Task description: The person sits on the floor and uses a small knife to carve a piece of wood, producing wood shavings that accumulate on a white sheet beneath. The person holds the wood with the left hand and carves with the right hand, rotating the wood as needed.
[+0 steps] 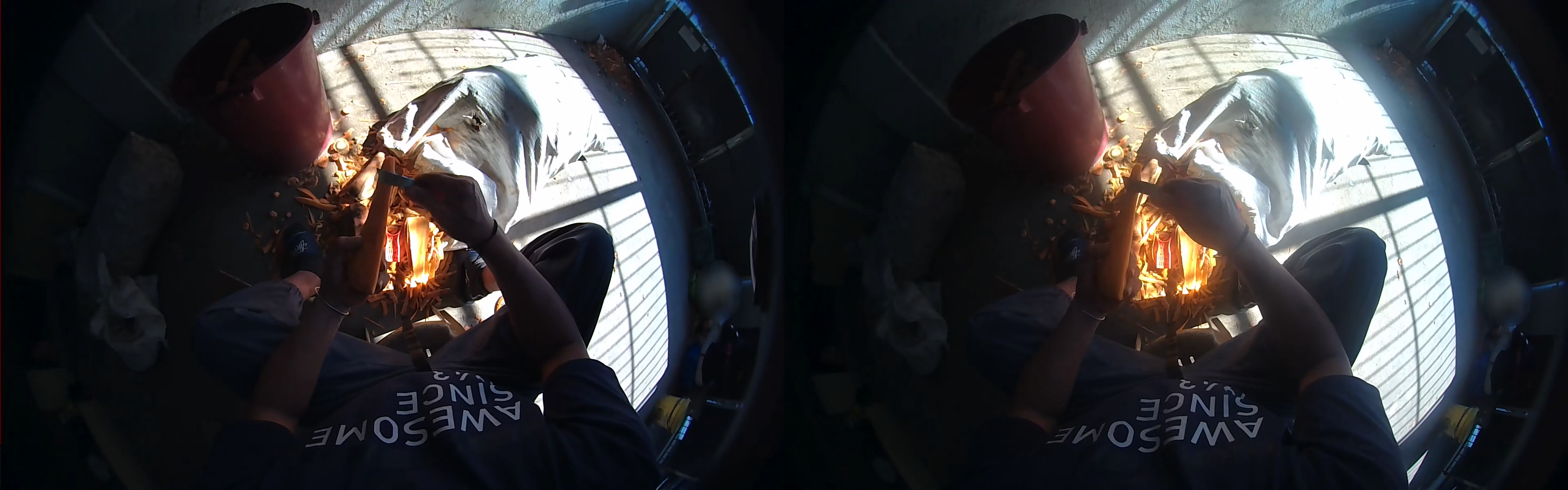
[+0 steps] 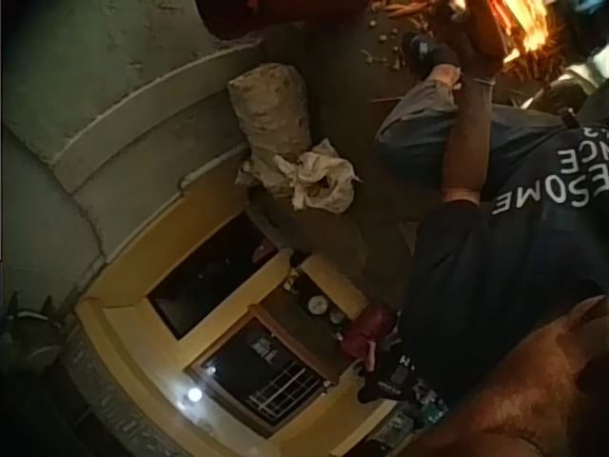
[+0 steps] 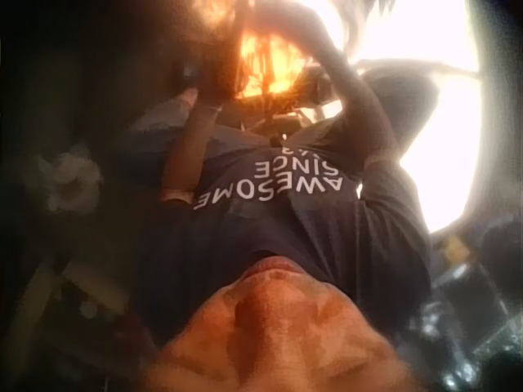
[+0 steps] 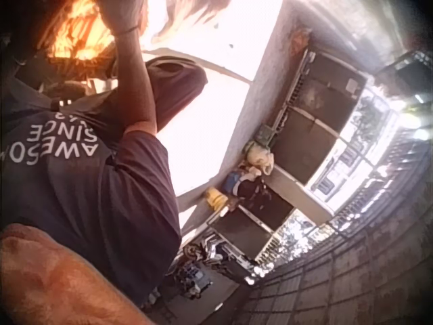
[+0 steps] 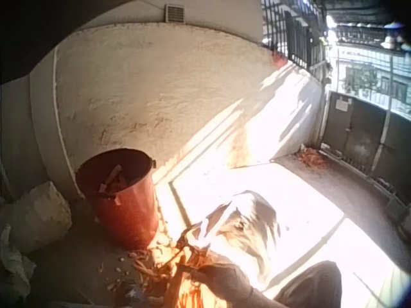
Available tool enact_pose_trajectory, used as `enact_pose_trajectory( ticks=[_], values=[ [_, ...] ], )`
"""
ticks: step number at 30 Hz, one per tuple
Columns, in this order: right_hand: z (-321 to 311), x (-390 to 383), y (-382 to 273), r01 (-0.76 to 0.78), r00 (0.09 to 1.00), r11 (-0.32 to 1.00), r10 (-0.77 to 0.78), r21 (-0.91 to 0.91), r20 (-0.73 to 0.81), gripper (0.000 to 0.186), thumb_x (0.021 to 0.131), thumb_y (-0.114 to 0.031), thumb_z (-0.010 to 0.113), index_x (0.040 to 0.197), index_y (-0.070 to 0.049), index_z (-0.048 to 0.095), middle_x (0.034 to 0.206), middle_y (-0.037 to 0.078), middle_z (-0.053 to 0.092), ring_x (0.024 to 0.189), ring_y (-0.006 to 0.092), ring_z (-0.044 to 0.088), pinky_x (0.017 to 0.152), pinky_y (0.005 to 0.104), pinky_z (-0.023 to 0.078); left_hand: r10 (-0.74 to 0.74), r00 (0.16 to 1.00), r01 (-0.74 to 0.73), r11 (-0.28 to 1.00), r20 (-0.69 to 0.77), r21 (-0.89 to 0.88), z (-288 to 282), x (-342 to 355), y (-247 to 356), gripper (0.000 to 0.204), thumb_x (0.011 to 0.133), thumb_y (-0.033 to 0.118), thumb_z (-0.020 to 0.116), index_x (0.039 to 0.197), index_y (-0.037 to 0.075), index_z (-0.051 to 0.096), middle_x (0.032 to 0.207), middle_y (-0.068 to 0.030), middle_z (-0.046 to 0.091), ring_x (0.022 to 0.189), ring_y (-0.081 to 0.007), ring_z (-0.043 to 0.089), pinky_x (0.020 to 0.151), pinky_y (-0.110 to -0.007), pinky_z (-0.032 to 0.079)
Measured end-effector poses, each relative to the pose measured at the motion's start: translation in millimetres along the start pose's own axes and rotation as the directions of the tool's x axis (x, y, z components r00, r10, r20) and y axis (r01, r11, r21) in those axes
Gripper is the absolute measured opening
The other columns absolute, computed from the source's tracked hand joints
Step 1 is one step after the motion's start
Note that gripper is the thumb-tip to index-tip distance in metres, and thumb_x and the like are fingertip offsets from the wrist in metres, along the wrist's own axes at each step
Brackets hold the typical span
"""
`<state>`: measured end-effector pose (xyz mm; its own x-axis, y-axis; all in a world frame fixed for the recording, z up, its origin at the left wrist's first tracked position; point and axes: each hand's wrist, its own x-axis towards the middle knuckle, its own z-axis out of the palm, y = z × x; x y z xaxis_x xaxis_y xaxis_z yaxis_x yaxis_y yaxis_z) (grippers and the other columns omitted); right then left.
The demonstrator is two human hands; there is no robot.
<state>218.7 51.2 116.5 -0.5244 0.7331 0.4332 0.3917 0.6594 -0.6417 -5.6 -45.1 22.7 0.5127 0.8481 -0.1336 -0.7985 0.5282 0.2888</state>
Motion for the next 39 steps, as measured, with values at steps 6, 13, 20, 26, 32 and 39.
enact_pose_trajectory(
  ticks=[6,13,20,26,32,39],
  values=[
    [7,-11,-1,-0.128,0.964,0.953,0.054,0.274,0.262,0.020,0.093,-0.021,0.074,0.098,-0.002,0.075,0.082,0.012,0.073,0.072,0.0216,0.070,0.066,0.0340,0.052,0.010,1.000,-0.011,0.998,-0.012,-0.069,-3,-2,-10,0.062,0.099,0.057,0.043,0.126,0.002,0.054,0.082,-0.0148,0.063,0.055,-0.0244,0.061,0.049,-0.033,0.046],
    [10,-8,-11,-0.101,0.945,0.957,0.007,0.272,0.327,0.019,0.091,-0.022,0.075,0.096,-0.003,0.075,0.082,0.014,0.072,0.071,0.0255,0.070,0.065,0.0359,0.052,0.029,0.999,-0.028,0.999,0.019,-0.040,-3,-2,-5,0.062,0.098,0.056,0.044,0.127,0.002,0.055,0.083,-0.0147,0.063,0.056,-0.0241,0.061,0.050,-0.033,0.047],
    [1,-5,-5,-0.190,0.937,0.960,0.116,0.204,0.330,0.020,0.091,-0.021,0.075,0.095,-0.001,0.075,0.080,0.014,0.071,0.067,0.0246,0.068,0.063,0.0362,0.051,0.004,0.992,-0.004,1.000,0.123,-0.001,0,-2,-7,0.060,0.099,0.055,0.043,0.126,0.003,0.055,0.085,-0.0163,0.065,0.058,-0.0251,0.063,0.050,-0.034,0.048],
    [4,-4,-12,-0.159,0.942,0.963,0.082,0.216,0.325,0.022,0.093,-0.024,0.072,0.097,-0.002,0.075,0.078,0.014,0.071,0.066,0.0255,0.068,0.063,0.0358,0.051,0.036,0.998,-0.034,0.999,0.052,-0.041,-2,-2,-6,0.059,0.099,0.053,0.041,0.126,0.003,0.055,0.085,-0.0167,0.065,0.059,-0.0248,0.063,0.048,-0.034,0.047],
    [1,-3,-2,-0.105,0.984,0.983,0.080,0.152,0.157,0.022,0.093,-0.024,0.072,0.098,-0.003,0.075,0.079,0.011,0.072,0.064,0.0196,0.067,0.062,0.0334,0.052,0.019,0.999,-0.018,1.000,0.031,-0.015,8,-3,-5,0.057,0.100,0.049,0.039,0.123,0.001,0.057,0.077,-0.0163,0.064,0.052,-0.0259,0.062,0.046,-0.035,0.047],
    [9,-1,5,-0.266,0.943,0.954,0.288,0.138,-0.168,0.025,0.097,-0.025,0.070,0.100,-0.001,0.075,0.074,0.001,0.068,0.065,0.0071,0.058,0.061,0.0273,0.047,0.007,1.000,-0.006,0.998,0.025,-0.059,14,-4,-6,0.050,0.099,0.044,0.043,0.117,0.000,0.058,0.076,-0.0165,0.064,0.052,-0.0271,0.063,0.047,-0.037,0.048]
  ],
)
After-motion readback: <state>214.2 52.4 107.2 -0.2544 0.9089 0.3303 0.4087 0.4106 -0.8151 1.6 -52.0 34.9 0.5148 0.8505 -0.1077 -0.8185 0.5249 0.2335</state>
